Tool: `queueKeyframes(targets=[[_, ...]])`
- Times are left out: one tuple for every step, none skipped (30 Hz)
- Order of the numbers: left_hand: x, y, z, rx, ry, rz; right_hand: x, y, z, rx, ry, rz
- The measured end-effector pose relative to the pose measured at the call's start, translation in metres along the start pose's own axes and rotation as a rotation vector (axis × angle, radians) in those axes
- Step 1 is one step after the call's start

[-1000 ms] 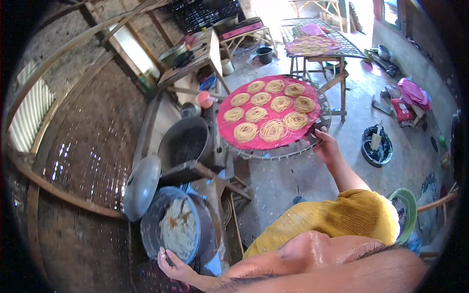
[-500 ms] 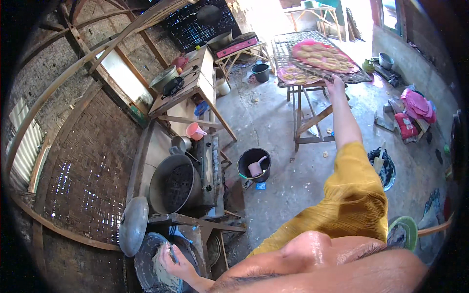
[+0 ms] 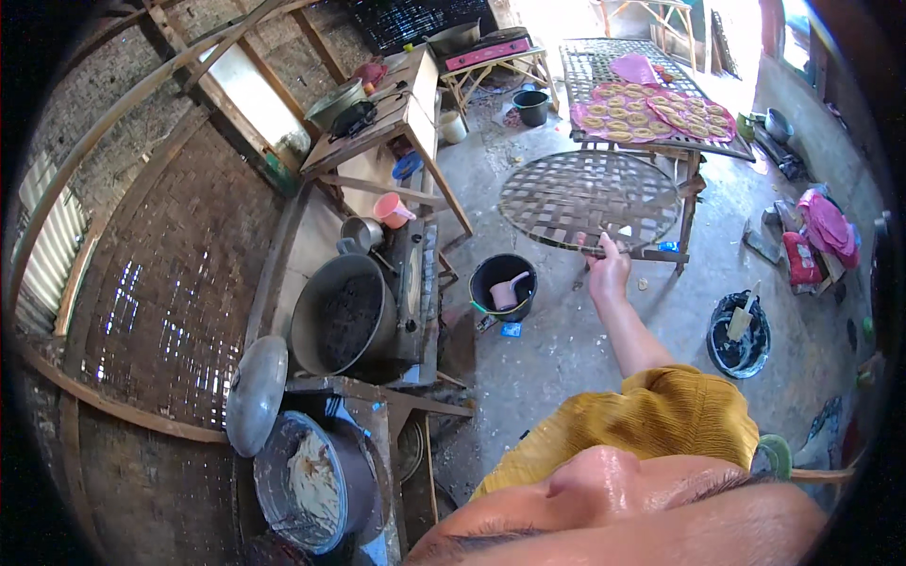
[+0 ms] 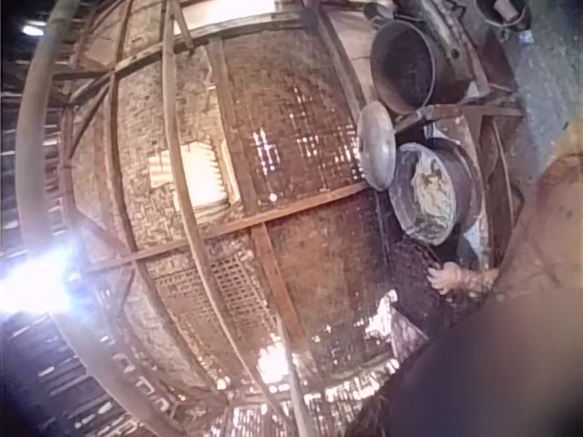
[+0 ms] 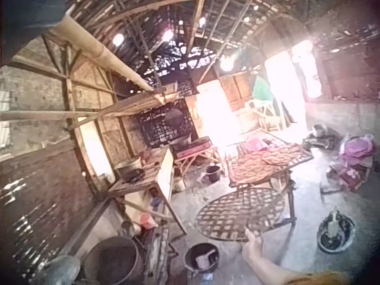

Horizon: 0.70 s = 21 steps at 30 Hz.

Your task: The person extrudes dough from a clear bag onto a round pink tray, using their fingers to shape the swirls. They refill the bag with dough from a large bowl using a spatula and transfer the prepared tray to a steaming pot.

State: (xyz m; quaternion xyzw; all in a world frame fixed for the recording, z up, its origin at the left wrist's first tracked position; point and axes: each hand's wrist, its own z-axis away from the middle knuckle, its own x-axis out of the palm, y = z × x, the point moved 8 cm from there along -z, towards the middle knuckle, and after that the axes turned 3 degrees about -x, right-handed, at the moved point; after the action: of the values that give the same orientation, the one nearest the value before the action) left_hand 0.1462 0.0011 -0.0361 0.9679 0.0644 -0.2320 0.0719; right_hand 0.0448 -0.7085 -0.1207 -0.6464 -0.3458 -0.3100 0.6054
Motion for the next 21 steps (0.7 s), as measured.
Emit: queueKeyframes(targets=[[0.0, -0.027, 0.009, -0.022, -0.048, -0.055, 0.01, 0.004, 0.012, 0.026, -0.021, 0.004], [0.002, -0.054, 0.019, -0.033, -0.1, -0.1, 0.026, 0.006, 0.025, 0.062, -0.106, 0.004], [0.007, -0.079, 0.028, -0.035, -0.147, -0.132, 0.042, 0.014, 0.038, 0.105, -0.194, 0.001], [0.012, -0.108, 0.041, -0.043, -0.206, -0.158, 0.04, 0.025, 0.039, 0.066, -0.263, -0.013], [0.017, -0.133, 0.048, -0.058, -0.267, -0.178, 0.04, 0.032, 0.048, 0.094, -0.325, 0.096], [0.027, -0.145, 0.048, -0.061, -0.325, -0.185, 0.043, 0.032, 0.057, 0.094, -0.439, 0.028], [0.035, -0.159, 0.048, -0.076, -0.367, -0.202, 0.031, 0.032, 0.056, -0.178, -0.497, 0.246], [0.037, -0.176, 0.052, -0.1, -0.409, -0.238, 0.049, 0.033, 0.09, 0.109, -0.363, -0.123], [0.037, -0.186, 0.05, -0.036, -0.404, -0.284, 0.05, 0.039, 0.101, 0.089, -0.389, -0.11], [0.039, -0.183, 0.043, 0.057, -0.405, -0.324, 0.047, 0.041, 0.115, 0.093, -0.374, -0.106], [0.041, -0.2, 0.038, 0.022, -0.536, -0.301, 0.057, 0.051, 0.133, 0.201, -0.365, -0.068], [0.021, -0.202, 0.039, 0.151, -0.332, -0.101, 0.059, 0.065, 0.155, 0.392, -0.273, -0.033], [0.047, -0.209, 0.035, 0.169, -0.412, -0.019, 0.056, 0.052, 0.161, 0.27, -0.293, 0.025], [0.048, -0.214, 0.034, 0.193, -0.449, -0.019, 0.064, 0.049, 0.185, 0.247, -0.237, 0.056], [0.039, -0.22, 0.025, 0.189, -0.407, 0.031, 0.074, 0.043, 0.216, 0.25, -0.226, 0.093], [0.032, -0.232, 0.015, 0.192, -0.363, 0.084, 0.073, 0.048, 0.221, 0.298, -0.32, 0.051], [0.022, -0.227, 0.007, 0.231, -0.33, 0.091, 0.08, 0.052, 0.234, 0.342, -0.333, 0.051], [0.013, -0.223, -0.006, 0.232, -0.293, 0.109, 0.086, 0.059, 0.249, 0.412, -0.337, 0.028], [0.006, -0.226, -0.02, 0.268, -0.273, 0.138, 0.097, 0.053, 0.273, 0.462, -0.343, 0.012], [-0.005, -0.23, -0.031, 0.271, -0.258, 0.114, 0.096, 0.063, 0.281, 0.488, -0.363, 0.011], [-0.01, -0.234, -0.042, 0.28, -0.236, 0.111, 0.094, 0.069, 0.287, 0.535, -0.403, 0.005]])
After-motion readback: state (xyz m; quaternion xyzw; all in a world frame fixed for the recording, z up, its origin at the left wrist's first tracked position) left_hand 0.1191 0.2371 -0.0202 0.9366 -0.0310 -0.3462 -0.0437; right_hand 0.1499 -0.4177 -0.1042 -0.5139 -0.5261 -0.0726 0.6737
